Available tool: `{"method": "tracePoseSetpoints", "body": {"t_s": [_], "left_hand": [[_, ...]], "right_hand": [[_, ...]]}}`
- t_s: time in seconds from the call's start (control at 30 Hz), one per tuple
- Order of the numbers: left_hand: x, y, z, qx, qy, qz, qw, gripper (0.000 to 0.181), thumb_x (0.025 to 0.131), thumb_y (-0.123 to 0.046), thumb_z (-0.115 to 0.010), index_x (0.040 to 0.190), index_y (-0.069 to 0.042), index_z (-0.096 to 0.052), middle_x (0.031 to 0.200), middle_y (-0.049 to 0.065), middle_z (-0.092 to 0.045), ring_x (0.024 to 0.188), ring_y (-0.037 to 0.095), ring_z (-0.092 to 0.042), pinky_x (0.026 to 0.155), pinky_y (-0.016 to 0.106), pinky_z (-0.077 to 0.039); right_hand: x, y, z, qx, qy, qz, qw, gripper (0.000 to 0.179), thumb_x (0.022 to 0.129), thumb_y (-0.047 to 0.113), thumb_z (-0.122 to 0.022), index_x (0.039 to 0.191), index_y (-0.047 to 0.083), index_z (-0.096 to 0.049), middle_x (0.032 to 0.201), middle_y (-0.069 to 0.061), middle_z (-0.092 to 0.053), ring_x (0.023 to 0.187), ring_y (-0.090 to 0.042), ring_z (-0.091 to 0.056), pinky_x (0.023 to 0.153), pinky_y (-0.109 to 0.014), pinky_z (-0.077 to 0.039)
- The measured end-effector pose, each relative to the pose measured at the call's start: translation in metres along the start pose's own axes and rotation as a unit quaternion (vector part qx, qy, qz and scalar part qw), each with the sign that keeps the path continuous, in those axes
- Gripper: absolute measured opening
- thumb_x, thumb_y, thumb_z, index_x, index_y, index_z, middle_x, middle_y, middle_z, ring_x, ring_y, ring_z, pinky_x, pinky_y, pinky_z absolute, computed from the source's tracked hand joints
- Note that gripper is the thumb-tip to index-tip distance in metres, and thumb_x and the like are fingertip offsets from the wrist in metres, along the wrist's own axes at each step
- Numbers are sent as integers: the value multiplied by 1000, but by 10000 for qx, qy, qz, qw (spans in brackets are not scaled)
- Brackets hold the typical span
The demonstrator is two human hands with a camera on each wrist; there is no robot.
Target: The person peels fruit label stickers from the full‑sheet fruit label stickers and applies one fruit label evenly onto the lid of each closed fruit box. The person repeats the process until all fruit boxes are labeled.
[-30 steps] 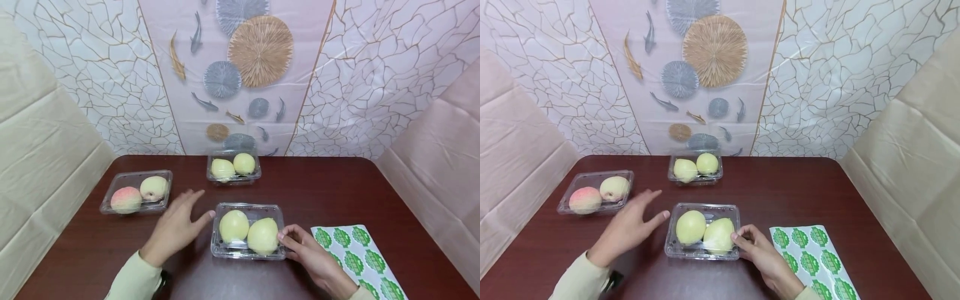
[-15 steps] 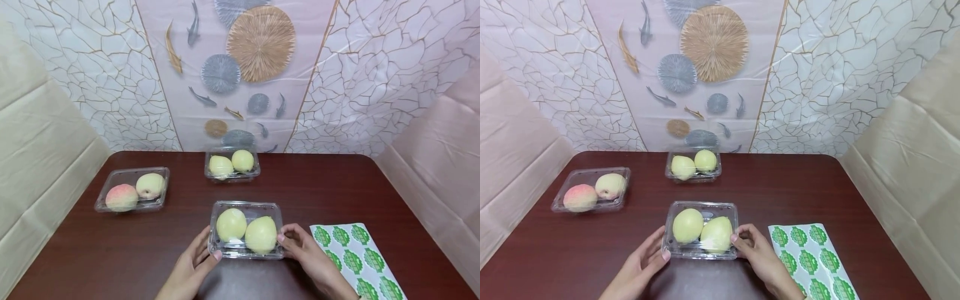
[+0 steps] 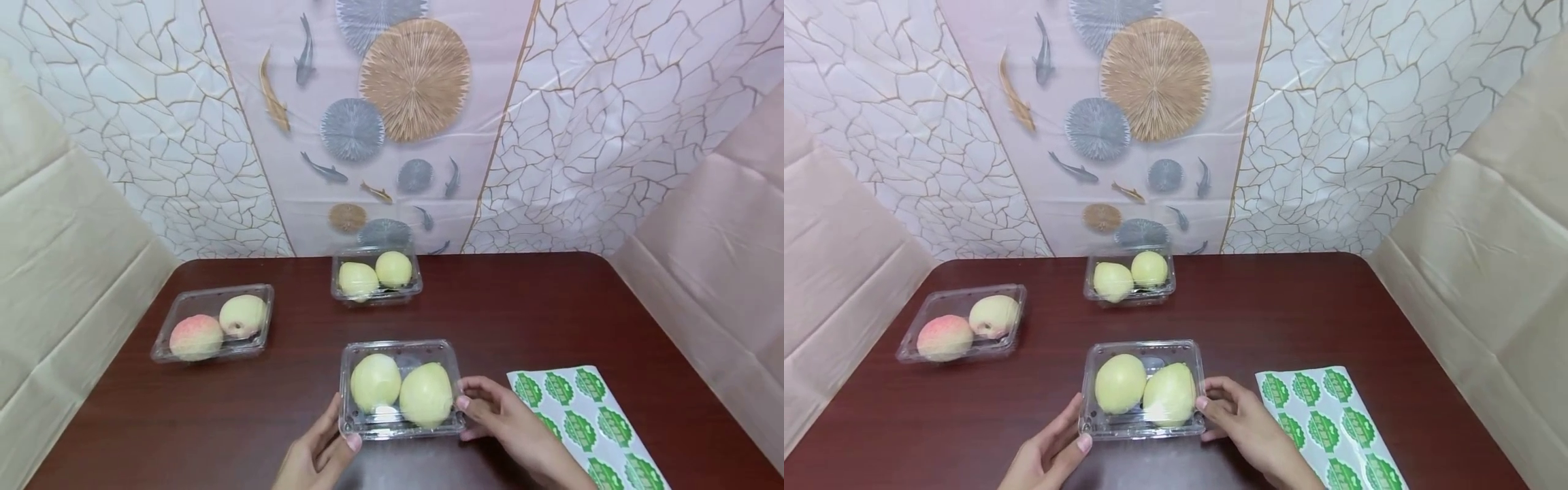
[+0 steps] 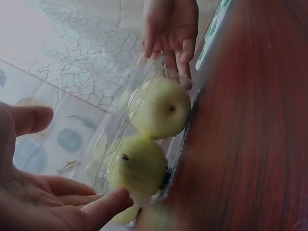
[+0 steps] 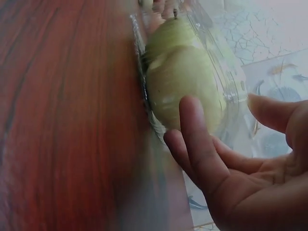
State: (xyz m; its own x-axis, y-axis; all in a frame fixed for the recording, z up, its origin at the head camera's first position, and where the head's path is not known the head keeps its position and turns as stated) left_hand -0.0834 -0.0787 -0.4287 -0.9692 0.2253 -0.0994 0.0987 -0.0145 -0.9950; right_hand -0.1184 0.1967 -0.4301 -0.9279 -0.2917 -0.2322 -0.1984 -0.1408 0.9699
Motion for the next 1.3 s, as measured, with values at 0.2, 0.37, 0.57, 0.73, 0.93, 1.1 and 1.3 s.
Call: {"method": "tracePoseSetpoints", "body": {"t_s": [0.2,0.37,0.57,0.73,0.93,1.1,1.3], "left_hand": [[-4,4,5,38,-150,127,9998,76,97,-21,-64,153,8,-22,145,39,-38,125,43,-53,94,30,-51],[-8,4,6,409,-250,186,9987,79,95,-22,-66,156,2,-22,145,39,-38,123,45,-54,92,34,-53],[-7,-2,6,870,-570,-144,9945,79,92,-21,-71,156,-6,-28,151,31,-37,129,39,-50,98,38,-50],[-9,4,4,794,-505,105,9955,83,91,-22,-72,158,-9,-25,149,32,-38,126,43,-51,99,44,-49],[-5,3,-3,926,-329,-57,9951,85,90,-25,-73,157,-9,-24,151,32,-36,130,43,-47,98,43,-49],[-4,0,-7,981,-261,111,9948,85,90,-29,-74,157,-11,-26,155,31,-28,135,43,-42,97,41,-50],[-4,1,-9,1061,-328,6,9938,84,88,-27,-76,156,-10,-29,156,29,-27,134,41,-43,95,37,-52]], "right_hand": [[-4,9,13,-899,379,11,9952,58,102,27,-57,145,-6,-38,130,-24,-57,85,-24,-64,63,-38,-57],[-20,24,52,-2531,-512,211,9658,52,101,31,-58,142,1,-46,122,-14,-63,86,-20,-63,62,-31,-52],[-22,31,100,-4298,-1180,-367,8944,63,98,48,-59,139,0,-49,124,-18,-61,101,-31,-63,70,-41,-51],[-19,16,136,-5081,-1210,-1278,8431,98,87,69,-58,140,-11,-40,132,-39,-45,114,-58,-47,78,-63,-45],[-23,-4,164,-5123,-1086,-2047,8269,120,80,81,-54,133,-24,-33,126,-51,-34,108,-63,-43,80,-67,-43],[-24,-9,169,-5118,-1047,-2275,8218,120,78,80,-58,128,-26,-37,121,-51,-34,102,-58,-47,77,-64,-45],[-22,-13,174,-4860,-1171,-2246,8365,119,73,81,-62,127,-22,-38,122,-50,-35,99,-53,-49,72,-59,-46]]}}
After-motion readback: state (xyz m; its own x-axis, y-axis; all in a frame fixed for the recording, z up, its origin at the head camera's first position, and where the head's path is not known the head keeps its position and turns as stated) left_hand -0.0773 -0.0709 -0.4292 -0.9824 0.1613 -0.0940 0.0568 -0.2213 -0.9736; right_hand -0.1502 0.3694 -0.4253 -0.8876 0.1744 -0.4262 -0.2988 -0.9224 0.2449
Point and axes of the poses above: each hand's wrist, its own x-axis towards the middle knuckle, its own z-axis out of the back of the hand, y = z × x, the point moved 5 cm from there along x, towards the middle knuckle
